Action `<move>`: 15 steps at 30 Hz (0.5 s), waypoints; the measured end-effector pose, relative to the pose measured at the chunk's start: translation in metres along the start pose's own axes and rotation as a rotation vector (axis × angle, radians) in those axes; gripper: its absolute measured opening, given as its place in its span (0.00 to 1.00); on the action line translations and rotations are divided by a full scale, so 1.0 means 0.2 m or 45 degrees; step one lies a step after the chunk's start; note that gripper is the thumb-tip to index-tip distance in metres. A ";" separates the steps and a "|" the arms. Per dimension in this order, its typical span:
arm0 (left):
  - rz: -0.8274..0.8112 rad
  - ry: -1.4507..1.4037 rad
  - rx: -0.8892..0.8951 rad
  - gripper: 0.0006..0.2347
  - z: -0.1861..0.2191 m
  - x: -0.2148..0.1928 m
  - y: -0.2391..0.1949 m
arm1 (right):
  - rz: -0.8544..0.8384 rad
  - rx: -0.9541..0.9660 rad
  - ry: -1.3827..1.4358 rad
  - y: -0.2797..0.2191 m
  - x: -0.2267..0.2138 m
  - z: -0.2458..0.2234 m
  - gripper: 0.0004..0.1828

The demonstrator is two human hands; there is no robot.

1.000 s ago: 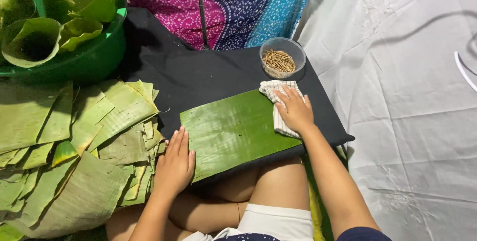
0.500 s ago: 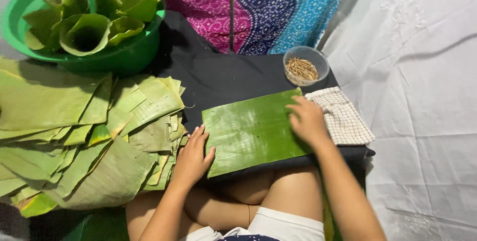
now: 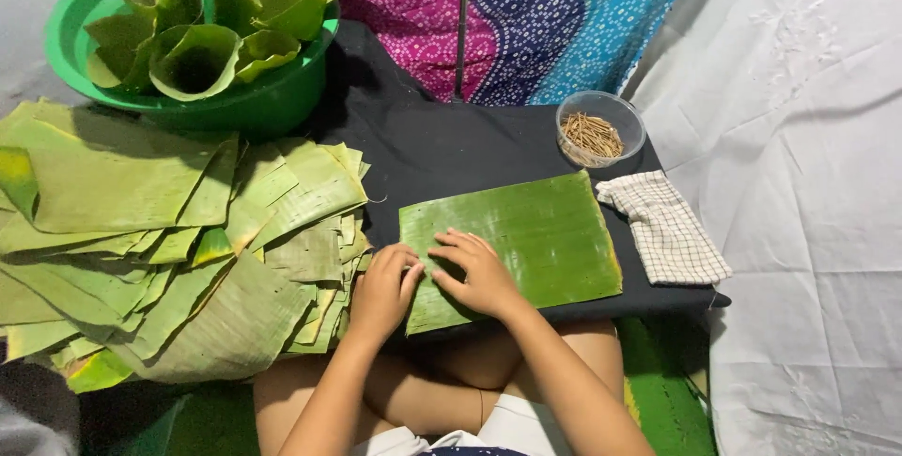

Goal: Cleaning banana leaves with a cloth and folding them into cone shapes for food preparation.

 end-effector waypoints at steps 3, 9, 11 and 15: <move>-0.071 -0.060 0.162 0.08 0.02 0.02 -0.01 | 0.094 -0.105 0.191 -0.04 0.03 0.06 0.14; -0.086 -0.071 0.184 0.09 0.03 -0.01 -0.02 | 0.218 -0.209 0.049 -0.07 0.07 0.10 0.04; -0.078 -0.074 0.185 0.10 0.02 -0.01 -0.02 | 0.202 -0.193 0.073 -0.07 0.07 0.10 0.03; -0.050 -0.070 0.195 0.10 0.05 -0.02 -0.04 | 0.178 -0.181 0.074 -0.07 0.06 0.06 0.02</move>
Point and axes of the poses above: each hand's wrist, its own y-axis towards the middle knuckle, its own x-axis out of the palm, z = x × y, the point moved 5 cm from there along y, towards the middle knuckle, and after that the axes turned 7 degrees about -x, right-handed, at the moved point
